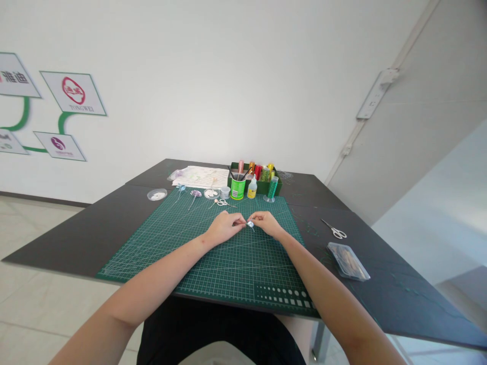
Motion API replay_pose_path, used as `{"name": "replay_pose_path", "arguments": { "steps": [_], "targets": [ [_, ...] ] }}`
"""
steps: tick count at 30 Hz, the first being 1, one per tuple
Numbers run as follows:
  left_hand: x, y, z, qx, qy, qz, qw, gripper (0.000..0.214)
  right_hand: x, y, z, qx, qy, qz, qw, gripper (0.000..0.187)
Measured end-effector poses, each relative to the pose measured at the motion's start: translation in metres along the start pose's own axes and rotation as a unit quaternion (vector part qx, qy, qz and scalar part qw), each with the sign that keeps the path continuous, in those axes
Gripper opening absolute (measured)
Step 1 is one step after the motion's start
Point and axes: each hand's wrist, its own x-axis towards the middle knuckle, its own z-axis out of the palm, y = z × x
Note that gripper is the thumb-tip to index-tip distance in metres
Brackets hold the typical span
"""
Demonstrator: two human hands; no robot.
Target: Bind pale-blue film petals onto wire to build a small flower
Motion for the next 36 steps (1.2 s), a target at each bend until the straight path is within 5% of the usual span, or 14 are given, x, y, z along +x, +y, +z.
{"name": "replay_pose_path", "arguments": {
  "steps": [7,14,25,36],
  "targets": [
    [0.004,-0.010,0.001,-0.192,0.059,-0.108,0.974,0.005,-0.003,-0.006,0.005,0.000,-0.016,-0.009,1.000,0.033],
    [0.010,-0.017,-0.003,-0.197,0.102,-0.178,0.959,0.001,-0.008,-0.018,0.014,0.008,-0.047,-0.022,0.999,0.031],
    [0.008,-0.030,-0.002,-0.074,0.057,-0.165,0.982,0.006,-0.012,-0.032,0.014,0.004,-0.046,-0.035,0.998,0.031],
    [0.002,-0.021,-0.003,-0.020,-0.024,-0.122,0.992,0.010,-0.012,-0.040,0.010,0.007,0.021,-0.049,0.999,0.029]
  ]
}}
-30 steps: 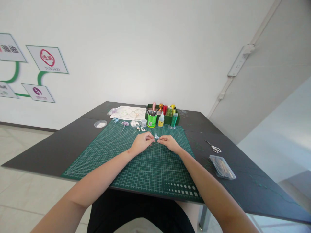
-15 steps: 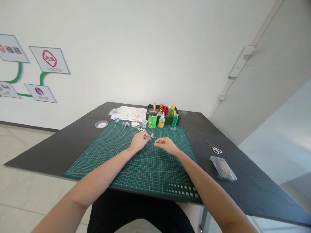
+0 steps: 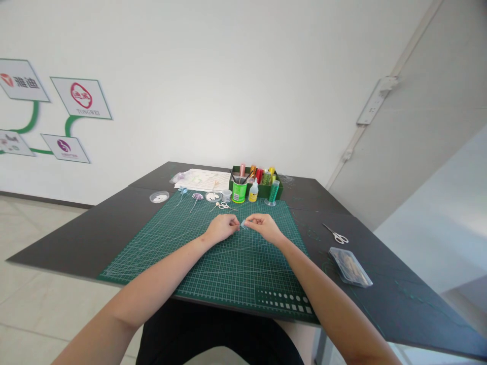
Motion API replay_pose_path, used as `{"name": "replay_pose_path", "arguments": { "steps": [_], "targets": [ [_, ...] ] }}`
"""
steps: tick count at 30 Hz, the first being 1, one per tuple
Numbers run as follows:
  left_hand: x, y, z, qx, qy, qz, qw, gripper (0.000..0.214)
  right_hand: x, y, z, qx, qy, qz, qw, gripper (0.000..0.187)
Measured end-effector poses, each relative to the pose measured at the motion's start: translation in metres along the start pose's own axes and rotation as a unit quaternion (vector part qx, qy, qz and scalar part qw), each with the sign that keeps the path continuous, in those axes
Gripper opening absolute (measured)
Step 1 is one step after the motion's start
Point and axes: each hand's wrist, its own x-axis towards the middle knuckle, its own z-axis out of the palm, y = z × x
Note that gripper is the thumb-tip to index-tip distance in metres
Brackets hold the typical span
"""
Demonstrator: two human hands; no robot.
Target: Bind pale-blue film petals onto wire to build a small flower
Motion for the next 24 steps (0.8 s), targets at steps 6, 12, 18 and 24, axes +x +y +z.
{"name": "replay_pose_path", "arguments": {
  "steps": [6,12,18,24],
  "targets": [
    [-0.003,0.006,0.003,-0.041,-0.075,0.011,0.996,0.014,0.000,0.000,-0.001,0.004,0.029,-0.001,1.000,0.029],
    [-0.005,0.010,0.003,-0.036,-0.104,0.021,0.994,0.012,0.001,0.003,-0.001,-0.002,0.052,0.008,0.999,0.030],
    [-0.006,0.012,0.002,-0.030,-0.114,0.031,0.993,0.013,0.002,0.006,-0.001,0.001,0.064,0.014,0.998,0.031],
    [-0.007,0.015,0.001,-0.026,-0.108,0.052,0.992,0.013,0.002,0.007,-0.002,-0.016,0.074,0.020,0.997,0.030]
  ]
}}
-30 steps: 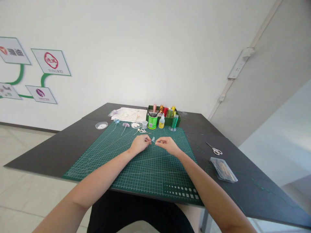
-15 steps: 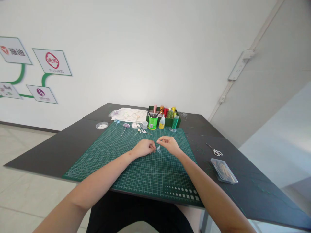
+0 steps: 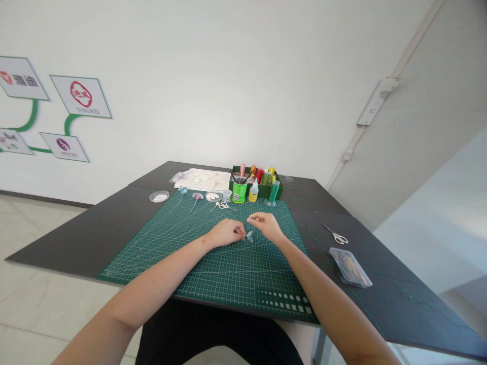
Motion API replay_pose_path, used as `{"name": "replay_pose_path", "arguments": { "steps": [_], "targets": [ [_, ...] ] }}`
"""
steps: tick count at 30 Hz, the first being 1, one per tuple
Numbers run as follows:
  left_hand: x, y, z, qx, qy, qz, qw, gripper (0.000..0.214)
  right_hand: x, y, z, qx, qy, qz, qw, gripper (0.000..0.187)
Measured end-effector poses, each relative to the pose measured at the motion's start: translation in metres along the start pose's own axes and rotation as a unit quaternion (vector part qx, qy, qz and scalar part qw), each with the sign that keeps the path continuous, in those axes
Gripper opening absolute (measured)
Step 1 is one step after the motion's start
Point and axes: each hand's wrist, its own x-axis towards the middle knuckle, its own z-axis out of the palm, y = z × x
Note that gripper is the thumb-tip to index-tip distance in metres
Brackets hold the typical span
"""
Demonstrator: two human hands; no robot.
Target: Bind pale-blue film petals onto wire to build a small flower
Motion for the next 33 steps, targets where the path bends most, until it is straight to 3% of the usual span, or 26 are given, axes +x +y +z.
{"name": "replay_pose_path", "arguments": {
  "steps": [33],
  "targets": [
    [0.001,0.007,0.002,0.042,0.026,0.033,0.998,0.010,0.003,0.016,-0.007,-0.079,0.002,0.011,0.997,0.022]
  ]
}}
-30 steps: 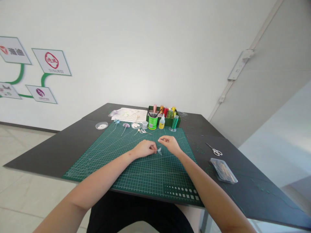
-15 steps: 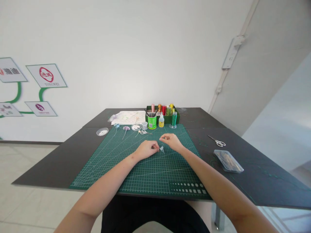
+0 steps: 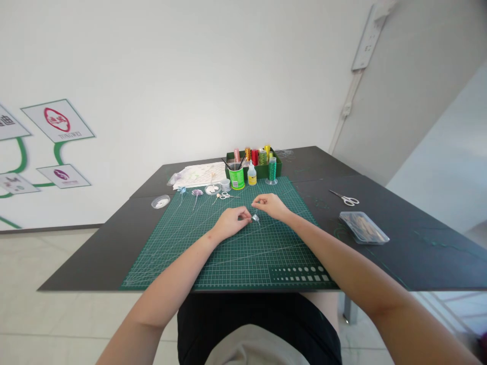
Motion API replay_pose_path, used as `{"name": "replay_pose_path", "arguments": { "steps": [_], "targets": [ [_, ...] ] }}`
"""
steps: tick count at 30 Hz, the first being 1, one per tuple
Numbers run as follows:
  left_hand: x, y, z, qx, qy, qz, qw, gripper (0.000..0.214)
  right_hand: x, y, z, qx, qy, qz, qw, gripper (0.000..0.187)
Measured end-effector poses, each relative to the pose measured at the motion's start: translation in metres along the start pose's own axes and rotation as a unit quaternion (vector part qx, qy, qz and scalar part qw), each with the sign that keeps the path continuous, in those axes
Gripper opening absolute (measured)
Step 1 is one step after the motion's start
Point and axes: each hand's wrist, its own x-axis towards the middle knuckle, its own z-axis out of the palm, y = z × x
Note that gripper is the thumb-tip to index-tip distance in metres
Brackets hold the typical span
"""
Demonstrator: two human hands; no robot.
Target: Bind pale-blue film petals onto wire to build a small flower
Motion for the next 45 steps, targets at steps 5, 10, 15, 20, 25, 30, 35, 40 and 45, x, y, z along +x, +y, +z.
{"name": "replay_pose_path", "arguments": {
  "steps": [5,10,15,20,25,30,35,40,45],
  "targets": [
    [0.000,0.002,-0.001,-0.031,0.012,0.015,0.999,0.007,0.001,0.003,0.000,-0.006,-0.021,0.003,1.000,0.020],
    [0.000,0.002,0.000,-0.056,0.025,-0.006,0.998,0.011,0.001,0.005,0.002,-0.002,-0.038,0.010,0.999,0.019],
    [0.002,-0.002,0.002,-0.059,0.063,-0.036,0.996,0.010,0.000,0.006,0.004,-0.002,-0.054,0.009,0.998,0.016],
    [0.002,-0.008,0.001,-0.045,0.096,-0.040,0.994,0.005,0.000,0.006,0.006,-0.004,-0.072,0.007,0.997,0.023],
    [0.003,-0.011,0.000,-0.030,0.118,-0.054,0.991,0.004,-0.002,0.000,0.007,-0.015,-0.091,0.019,0.996,0.021],
    [0.004,-0.011,0.000,-0.032,0.135,-0.070,0.988,0.004,-0.005,-0.009,0.011,-0.021,-0.118,0.018,0.993,0.017],
    [0.004,-0.014,-0.001,-0.029,0.146,-0.070,0.986,0.005,-0.009,-0.016,0.016,-0.011,-0.142,0.014,0.990,0.015],
    [0.004,-0.016,-0.001,-0.020,0.150,-0.064,0.986,0.004,-0.010,-0.018,0.018,-0.027,-0.153,0.001,0.988,0.019],
    [0.003,-0.014,-0.002,-0.027,0.154,-0.074,0.985,0.007,-0.010,-0.017,0.021,-0.026,-0.149,0.000,0.988,0.020]
  ]
}}
